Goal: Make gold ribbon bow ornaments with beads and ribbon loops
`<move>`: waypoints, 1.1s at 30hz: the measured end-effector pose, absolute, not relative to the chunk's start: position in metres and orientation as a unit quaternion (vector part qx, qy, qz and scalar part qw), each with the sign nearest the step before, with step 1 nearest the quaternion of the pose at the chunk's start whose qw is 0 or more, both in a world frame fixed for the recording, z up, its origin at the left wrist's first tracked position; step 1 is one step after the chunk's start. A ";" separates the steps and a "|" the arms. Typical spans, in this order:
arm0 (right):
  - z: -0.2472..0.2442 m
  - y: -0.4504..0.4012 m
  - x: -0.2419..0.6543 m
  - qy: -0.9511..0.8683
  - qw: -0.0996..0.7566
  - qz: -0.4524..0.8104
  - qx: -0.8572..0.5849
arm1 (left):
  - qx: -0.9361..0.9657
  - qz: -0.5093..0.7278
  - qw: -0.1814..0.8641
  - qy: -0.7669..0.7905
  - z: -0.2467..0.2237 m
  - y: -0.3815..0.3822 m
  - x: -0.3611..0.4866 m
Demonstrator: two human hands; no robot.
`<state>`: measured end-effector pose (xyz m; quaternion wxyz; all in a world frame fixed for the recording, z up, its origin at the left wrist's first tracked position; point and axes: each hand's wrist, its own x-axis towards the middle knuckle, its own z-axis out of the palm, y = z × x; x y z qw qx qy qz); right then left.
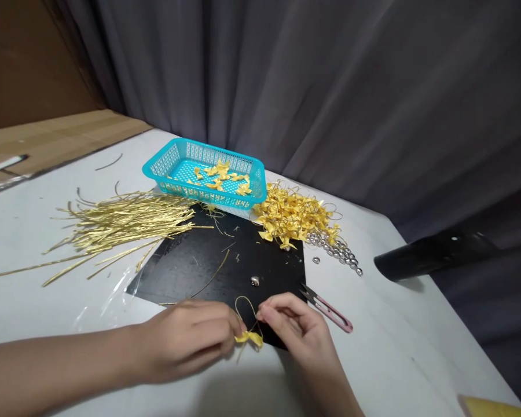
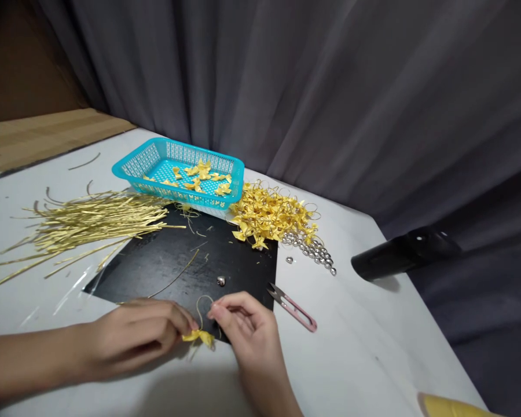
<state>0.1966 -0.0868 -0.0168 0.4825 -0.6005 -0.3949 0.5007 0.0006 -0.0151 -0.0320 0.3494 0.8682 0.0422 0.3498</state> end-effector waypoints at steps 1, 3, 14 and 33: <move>-0.015 -0.085 0.199 -0.388 0.494 0.494 -0.602 | 0.869 0.351 0.347 0.035 -0.032 -0.015 0.001; -0.010 -0.082 0.206 -0.359 0.529 0.475 -0.605 | 0.872 0.352 0.340 0.016 -0.031 -0.015 0.002; 0.027 -0.084 0.295 -0.148 0.815 0.209 -0.519 | 0.897 0.318 0.304 -0.037 -0.027 -0.017 0.004; 0.003 -0.085 0.230 -0.311 0.596 0.434 -0.600 | 0.876 0.128 0.238 0.399 -0.013 0.039 -0.013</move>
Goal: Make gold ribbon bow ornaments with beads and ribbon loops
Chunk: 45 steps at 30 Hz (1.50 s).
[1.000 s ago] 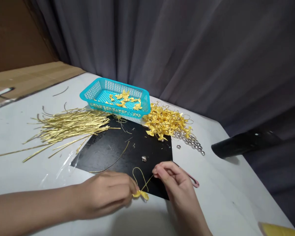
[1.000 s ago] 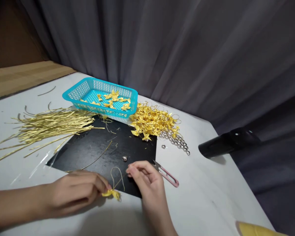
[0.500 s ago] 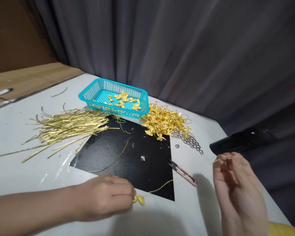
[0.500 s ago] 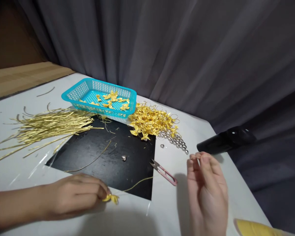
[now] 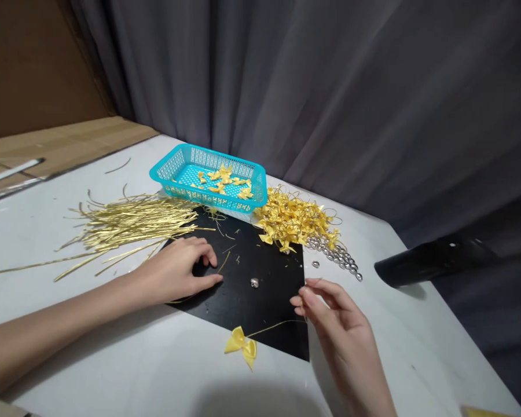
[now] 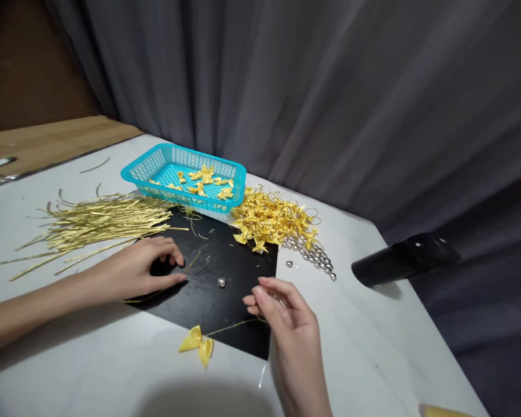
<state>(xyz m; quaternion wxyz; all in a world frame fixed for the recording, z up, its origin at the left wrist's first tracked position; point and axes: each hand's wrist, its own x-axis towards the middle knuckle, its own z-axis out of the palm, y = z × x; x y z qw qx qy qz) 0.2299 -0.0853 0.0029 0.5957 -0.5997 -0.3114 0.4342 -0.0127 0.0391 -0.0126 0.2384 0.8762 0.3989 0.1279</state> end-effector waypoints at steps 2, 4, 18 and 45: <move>0.002 -0.086 0.227 -0.325 0.577 0.436 -0.609 | 0.873 0.100 0.256 0.404 -0.015 0.041 -0.013; 0.003 -0.087 0.226 -0.335 0.573 0.430 -0.612 | 0.876 0.097 0.258 0.394 -0.016 0.040 -0.013; -0.028 -0.074 0.217 -0.714 0.331 0.224 -0.575 | 0.935 0.160 0.202 0.243 -0.023 0.013 -0.002; -0.030 -0.080 0.191 -0.420 0.498 0.551 -0.521 | 0.749 0.288 0.521 0.292 -0.025 0.000 0.007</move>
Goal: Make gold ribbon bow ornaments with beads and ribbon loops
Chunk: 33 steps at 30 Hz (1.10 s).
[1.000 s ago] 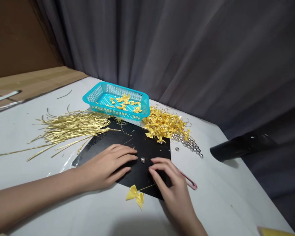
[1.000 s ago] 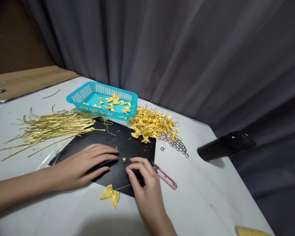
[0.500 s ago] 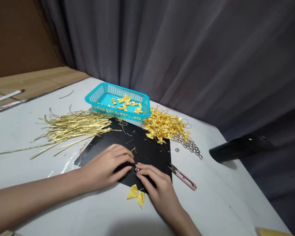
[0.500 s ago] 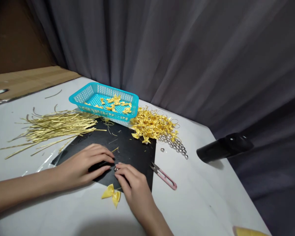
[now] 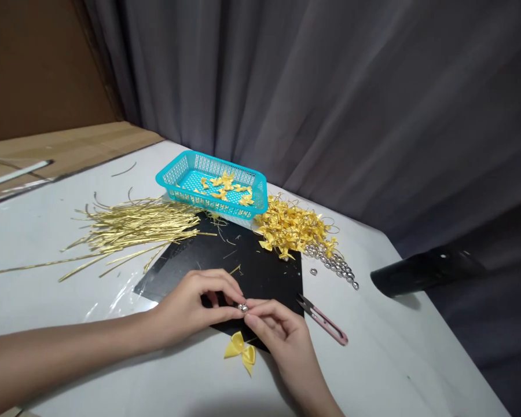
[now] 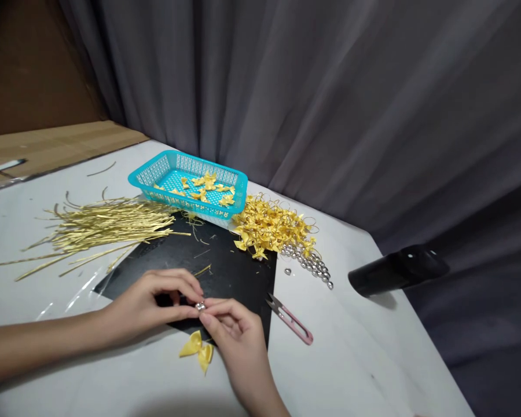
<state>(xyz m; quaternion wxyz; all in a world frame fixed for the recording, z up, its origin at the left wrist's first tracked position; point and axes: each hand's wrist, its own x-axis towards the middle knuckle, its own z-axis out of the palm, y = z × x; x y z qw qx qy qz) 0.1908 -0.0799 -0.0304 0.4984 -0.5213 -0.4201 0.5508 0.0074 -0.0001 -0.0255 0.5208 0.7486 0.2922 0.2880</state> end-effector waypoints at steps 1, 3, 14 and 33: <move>-0.031 -0.080 0.191 -0.415 0.502 0.553 -0.520 | 0.745 0.299 0.522 0.289 -0.025 -0.001 0.007; -0.031 -0.081 0.190 -0.405 0.504 0.564 -0.514 | 0.743 0.315 0.518 0.282 -0.024 -0.002 0.007; -0.026 -0.086 0.186 -0.367 0.496 0.603 -0.505 | 0.743 0.318 0.502 0.309 -0.021 -0.007 0.007; -0.029 -0.083 0.188 -0.405 0.485 0.583 -0.510 | 0.791 0.333 0.425 0.289 -0.023 -0.011 0.007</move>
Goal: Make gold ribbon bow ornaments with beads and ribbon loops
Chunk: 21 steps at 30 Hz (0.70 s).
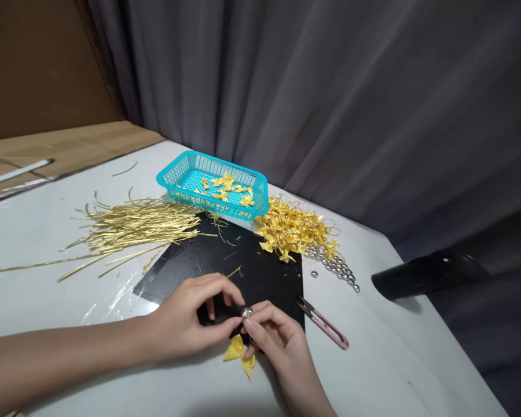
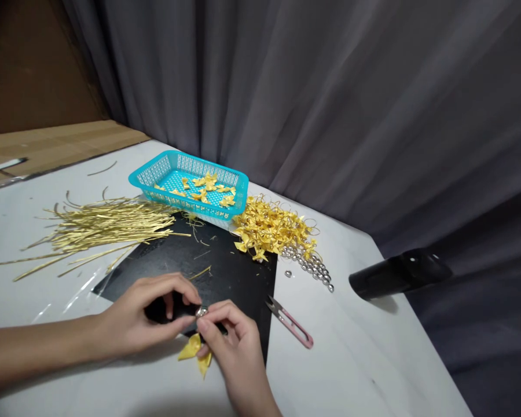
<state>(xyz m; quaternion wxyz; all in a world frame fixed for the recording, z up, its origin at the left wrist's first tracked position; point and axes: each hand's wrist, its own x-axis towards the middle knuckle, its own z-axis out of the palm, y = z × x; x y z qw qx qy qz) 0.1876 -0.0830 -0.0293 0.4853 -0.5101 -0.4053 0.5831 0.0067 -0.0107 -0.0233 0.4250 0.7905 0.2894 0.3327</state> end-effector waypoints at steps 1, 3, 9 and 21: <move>-0.030 -0.082 0.188 -0.411 0.488 0.579 -0.507 | 0.780 0.320 0.445 0.302 -0.021 -0.010 0.008; -0.031 -0.081 0.188 -0.418 0.492 0.575 -0.504 | 0.765 0.294 0.480 0.313 -0.018 -0.008 0.009; -0.030 -0.082 0.184 -0.432 0.483 0.566 -0.511 | 0.749 0.295 0.509 0.304 -0.018 -0.006 0.007; -0.033 -0.084 0.181 -0.514 0.474 0.441 -0.563 | 0.665 0.270 0.629 0.300 -0.030 -0.002 0.010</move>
